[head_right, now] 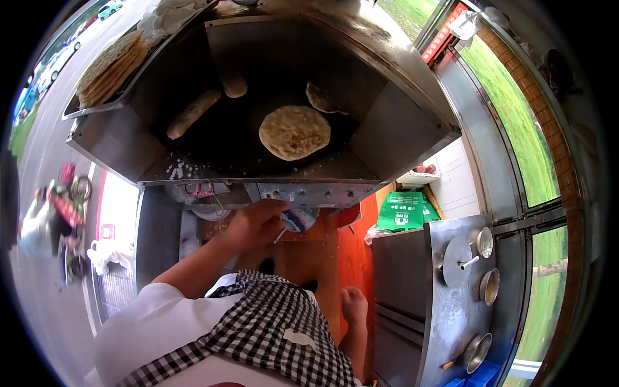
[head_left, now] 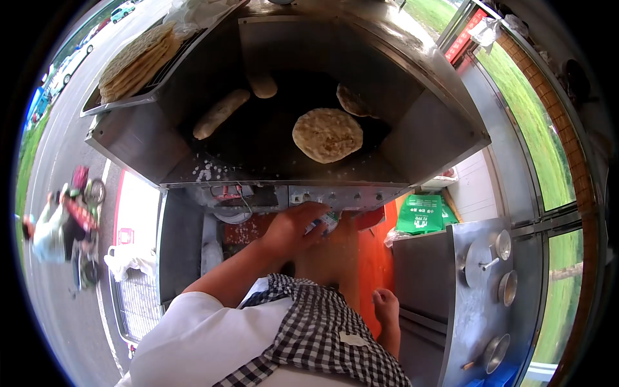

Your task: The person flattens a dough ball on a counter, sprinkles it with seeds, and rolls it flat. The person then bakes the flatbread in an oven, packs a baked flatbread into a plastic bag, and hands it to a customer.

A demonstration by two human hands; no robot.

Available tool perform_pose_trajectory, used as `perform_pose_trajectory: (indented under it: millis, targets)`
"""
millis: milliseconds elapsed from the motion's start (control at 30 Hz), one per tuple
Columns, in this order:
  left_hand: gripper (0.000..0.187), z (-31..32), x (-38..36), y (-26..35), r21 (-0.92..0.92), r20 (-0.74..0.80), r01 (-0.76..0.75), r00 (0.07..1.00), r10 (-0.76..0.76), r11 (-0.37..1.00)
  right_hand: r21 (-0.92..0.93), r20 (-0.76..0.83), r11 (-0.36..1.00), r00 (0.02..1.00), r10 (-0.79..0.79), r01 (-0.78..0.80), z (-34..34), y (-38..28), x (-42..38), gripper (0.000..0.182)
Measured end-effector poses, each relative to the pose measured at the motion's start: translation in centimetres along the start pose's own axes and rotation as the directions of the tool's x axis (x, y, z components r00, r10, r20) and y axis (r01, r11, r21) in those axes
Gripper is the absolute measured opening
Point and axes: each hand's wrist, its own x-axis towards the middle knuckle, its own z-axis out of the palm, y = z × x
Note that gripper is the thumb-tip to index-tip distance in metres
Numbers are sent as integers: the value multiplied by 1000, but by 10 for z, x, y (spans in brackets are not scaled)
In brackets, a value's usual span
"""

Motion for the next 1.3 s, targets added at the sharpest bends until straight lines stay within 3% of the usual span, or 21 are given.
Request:
perform_pose_trajectory:
  millis: [133,233,333,433,633,933,1033,1133,1300]
  targets:
    - [37,9,-6,-2,22,12,-89,996,88,996,15,-49,995,994,-95,96,0,12,4,28]
    - [37,13,-10,10,41,20,-64,998,63,997,55,-67,990,990,-127,131,-3,21,13,27]
    - [37,19,-14,23,58,21,-37,999,36,998,-5,5,998,998,-66,66,-21,14,18,30]
    - [37,41,-25,12,146,-34,-130,990,136,981,1,34,996,995,-91,91,-39,18,23,31]
    - [36,65,-50,25,212,-47,12,999,-2,977,57,103,997,993,-48,42,-66,39,37,28]
    - [39,96,-72,56,252,-119,117,989,-90,961,6,138,960,951,-277,279,-89,68,63,26]
    - [33,114,-73,64,251,-113,137,987,-111,958,22,110,965,959,-262,261,-100,76,60,26]
    - [37,129,-69,84,176,-29,268,963,-267,947,-16,112,976,970,-216,219,-108,106,60,26]
    - [36,158,-66,92,206,-15,116,993,-115,972,11,53,982,980,-190,189,-113,147,45,24]
